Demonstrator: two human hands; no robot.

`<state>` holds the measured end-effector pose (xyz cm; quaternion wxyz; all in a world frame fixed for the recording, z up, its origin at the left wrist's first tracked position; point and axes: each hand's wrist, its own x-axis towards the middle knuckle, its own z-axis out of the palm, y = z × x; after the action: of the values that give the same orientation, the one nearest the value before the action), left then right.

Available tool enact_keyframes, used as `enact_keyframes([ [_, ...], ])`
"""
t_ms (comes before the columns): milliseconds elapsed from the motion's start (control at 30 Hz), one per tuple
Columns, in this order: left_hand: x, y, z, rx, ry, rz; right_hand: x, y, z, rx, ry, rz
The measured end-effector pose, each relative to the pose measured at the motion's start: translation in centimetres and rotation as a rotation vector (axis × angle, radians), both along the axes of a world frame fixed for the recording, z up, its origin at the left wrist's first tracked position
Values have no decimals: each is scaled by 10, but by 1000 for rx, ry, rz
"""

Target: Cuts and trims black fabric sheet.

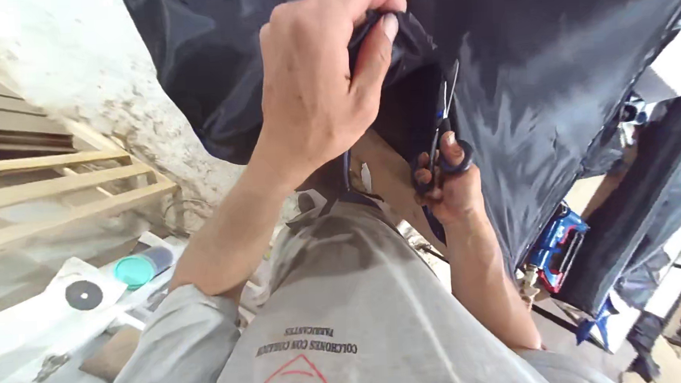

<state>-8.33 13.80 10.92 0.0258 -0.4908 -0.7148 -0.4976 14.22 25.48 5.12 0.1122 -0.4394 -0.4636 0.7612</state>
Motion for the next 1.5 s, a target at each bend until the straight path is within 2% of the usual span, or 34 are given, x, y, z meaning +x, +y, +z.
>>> enact_keyframes([
  [267,43,-51,-27,-27,-87,-74,-19,1,-11,56,10,2],
  [500,66,-59,-47,-3,-179,-119,-34,7,-22,155,-12,-36],
  [567,61,-58,-46,4,-182,-93,-35,8,-23,168,-9,-49],
  [733,32,-53,-27,29,-124,45,-31,8,-21,42,31,-86],
  [867,27,-50,-25,63,-129,55,-30,10,-24,59,20,-80],
  [1300,76,-60,-66,21,-204,-172,-43,21,-31,136,-10,-37],
  [1500,88,-61,-90,-142,-199,-271,-48,30,-32,133,-36,-40],
])
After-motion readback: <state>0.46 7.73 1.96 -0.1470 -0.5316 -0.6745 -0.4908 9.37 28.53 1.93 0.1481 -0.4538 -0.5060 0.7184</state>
